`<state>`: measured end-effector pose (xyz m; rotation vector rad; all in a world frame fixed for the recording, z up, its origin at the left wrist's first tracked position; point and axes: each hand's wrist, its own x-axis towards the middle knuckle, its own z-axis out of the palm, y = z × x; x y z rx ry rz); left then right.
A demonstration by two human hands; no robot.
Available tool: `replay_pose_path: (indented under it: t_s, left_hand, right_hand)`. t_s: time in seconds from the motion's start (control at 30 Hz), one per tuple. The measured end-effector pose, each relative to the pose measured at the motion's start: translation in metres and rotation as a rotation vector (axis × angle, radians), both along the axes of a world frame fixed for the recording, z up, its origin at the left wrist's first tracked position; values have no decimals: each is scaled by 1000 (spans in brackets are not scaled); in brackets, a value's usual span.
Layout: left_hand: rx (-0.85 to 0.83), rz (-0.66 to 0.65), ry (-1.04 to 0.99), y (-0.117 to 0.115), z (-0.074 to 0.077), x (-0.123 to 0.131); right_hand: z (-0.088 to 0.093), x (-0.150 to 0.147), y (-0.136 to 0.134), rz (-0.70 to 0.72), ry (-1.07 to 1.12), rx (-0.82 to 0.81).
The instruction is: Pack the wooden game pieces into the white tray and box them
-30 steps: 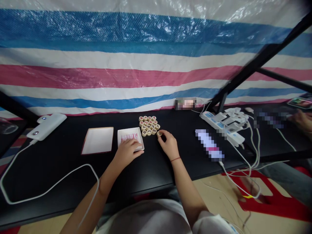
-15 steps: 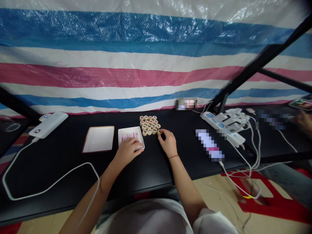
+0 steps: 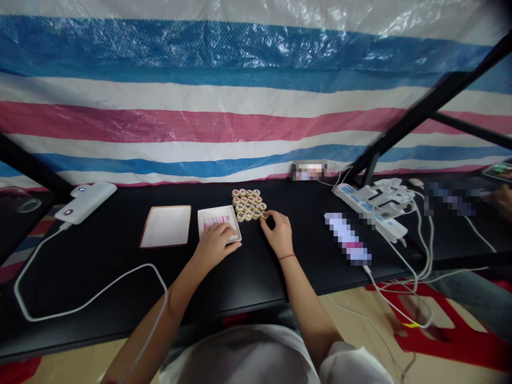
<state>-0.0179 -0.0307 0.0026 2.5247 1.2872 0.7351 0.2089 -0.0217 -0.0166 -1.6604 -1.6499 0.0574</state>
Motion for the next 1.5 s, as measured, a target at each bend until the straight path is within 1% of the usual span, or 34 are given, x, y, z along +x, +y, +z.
replay_pose_path:
  t_s: [0.07,0.1,0.13,0.2,0.23,0.27,0.33,0.4,0.47,0.5,0.63,0.73,0.77,0.83,0.9,0.97,1.03,1.1,1.13,1.2,1.23,1.3,1.37,1.43,1.5]
  left_hand:
    - [42,20,-28,2,8,-8]
    - [65,50,-39,4,12,-15]
    - [83,88,-47,6,15,-23]
    - [113,181,-52,10,20,-40]
    - [125,227,-57,11,21,-48]
    - [141,262,-53,10,20,-55]
    - [173,289,0,5,16,-63]
    - [185,302,83,-6,11,-66]
    - [197,352,169,-18,5,-67]
    - [200,383,203,-24,3,-67]
    - [175,413,280,-39,-5,-65]
    - [179,446,287,-41,-9,-61]
    - [183,448,287,-41,-10,-60]
    - [183,431,284,-41,-10,-58]
    - [175,415,287,-40,-9,-56]
    - [166,400,294,-40,-7,-55]
    - [162,381,300,-38,-6,-54]
    - [166,361,295,-37,-5,-54]
    - [173,354,290,-36,-5,-53]
    - [195,349,280,-34,-6,-52]
    - [208,349,276,-34,-7,-51]
    - [230,346,271,-34,-8,-51]
    - [242,331,272,-34,-8,-51]
    - [241,305,287,-35,-6,-51]
    - [229,280,313,-35,-4,-51]
  right_hand:
    - [8,-5,-4,-19,7,53]
    - [13,-9,-6,-8,10,70]
    - [18,-14,-7,31,8,72]
    - [30,-31,-6,200,-36,31]
    - [35,-42,-3,316,-83,-14]
    - [40,-54,0,434,-153,-64]
    - [45,-79,10,583,-324,-166]
    - [46,-101,20,613,-483,-266]
    - [45,-117,30,575,-577,-337]
    - [44,-122,33,556,-604,-361]
    - [43,-129,43,540,-636,-413]
    - [47,-125,45,552,-583,-398]
    - [50,-120,45,563,-529,-383]
    - [57,-105,43,610,-335,-342]
    - [65,-79,39,677,-45,-280]
    - [69,-45,31,680,195,-247]
    - [67,-10,22,667,274,-344]
    - [58,19,11,640,277,-453]
    - [51,30,6,603,251,-469]
    - [37,41,-5,531,159,-455]
    - [30,43,-11,489,98,-413]
    - [19,39,-23,378,-26,-264]
    - [13,29,-37,276,-117,-108]
    - [9,18,-49,253,-166,-42]
    - [7,8,-59,280,-211,-43]
